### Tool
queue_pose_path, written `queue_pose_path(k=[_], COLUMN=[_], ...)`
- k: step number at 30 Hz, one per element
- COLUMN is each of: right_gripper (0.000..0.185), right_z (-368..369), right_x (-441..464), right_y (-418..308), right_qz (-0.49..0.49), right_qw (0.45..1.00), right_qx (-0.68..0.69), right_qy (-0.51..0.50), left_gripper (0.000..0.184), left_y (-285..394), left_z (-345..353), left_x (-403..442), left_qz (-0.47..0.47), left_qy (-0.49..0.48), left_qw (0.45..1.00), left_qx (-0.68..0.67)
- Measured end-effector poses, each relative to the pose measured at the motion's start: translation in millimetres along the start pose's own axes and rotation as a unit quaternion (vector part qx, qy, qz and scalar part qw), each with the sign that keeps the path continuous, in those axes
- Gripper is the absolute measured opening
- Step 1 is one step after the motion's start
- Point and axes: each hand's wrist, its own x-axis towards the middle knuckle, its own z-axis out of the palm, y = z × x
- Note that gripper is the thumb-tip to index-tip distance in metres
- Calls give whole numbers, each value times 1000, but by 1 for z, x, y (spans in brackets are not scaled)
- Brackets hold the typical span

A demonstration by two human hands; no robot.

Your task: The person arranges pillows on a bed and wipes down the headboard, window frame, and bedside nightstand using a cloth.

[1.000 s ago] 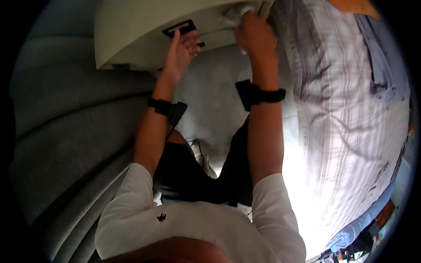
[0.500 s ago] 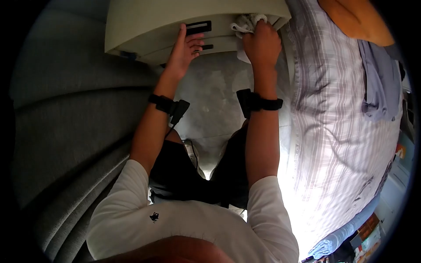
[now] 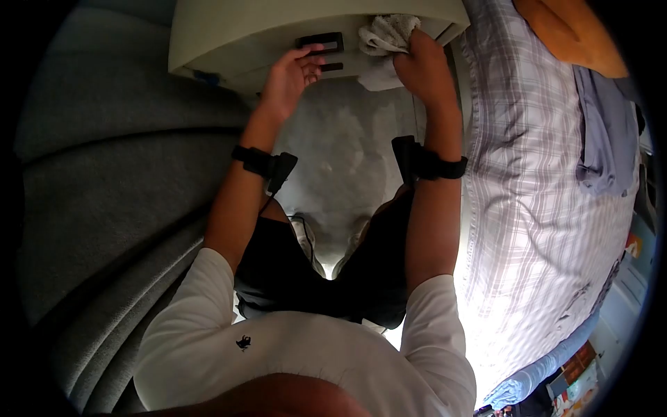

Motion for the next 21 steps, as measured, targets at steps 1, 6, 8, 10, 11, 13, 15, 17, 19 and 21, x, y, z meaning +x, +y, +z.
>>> queue_pose_path(k=[1, 6, 8, 10, 11, 13, 15, 17, 19, 21], right_gripper=[25, 22, 24, 25, 25, 25, 26, 32, 33, 34], right_z=[4, 37, 62, 92, 103, 84, 75, 66, 52, 48], right_x=[2, 2, -5, -6, -5, -3, 0, 10, 13, 9], right_y=[4, 21, 21, 10, 5, -27, -27, 5, 20, 17], right_qz=[-3, -35, -93, -97, -107, -47, 10, 94, 117, 144], right_qw=[1000, 990, 978, 970, 958, 963, 963, 972, 975, 976], right_qx=[-26, -135, -142, -125, -108, -133, -163, -125, -112, -98], right_qy=[3, -30, -124, -185, -245, -229, -214, -178, -153, -132], left_gripper=[39, 42, 44, 43, 43, 41, 39, 34, 33, 31], left_y=[1, 7, 8, 6, 7, 3, 3, 3, -11, -18], left_z=[-2, 0, 6, 7, 5, -13, -14, -11, -12, -9], left_x=[1, -4, -6, -6, -5, 2, 3, 2, 7, 5], left_qz=[11, 38, 39, 75, 116, 118, 124, 124, 130, 129], left_qy=[-33, -122, -116, -77, -36, -36, -37, 70, 37, 5], left_qw=[999, 977, 968, 989, 993, 992, 991, 981, 972, 960], left_qx=[-37, -172, -219, -104, 12, -10, -36, 132, 191, 247])
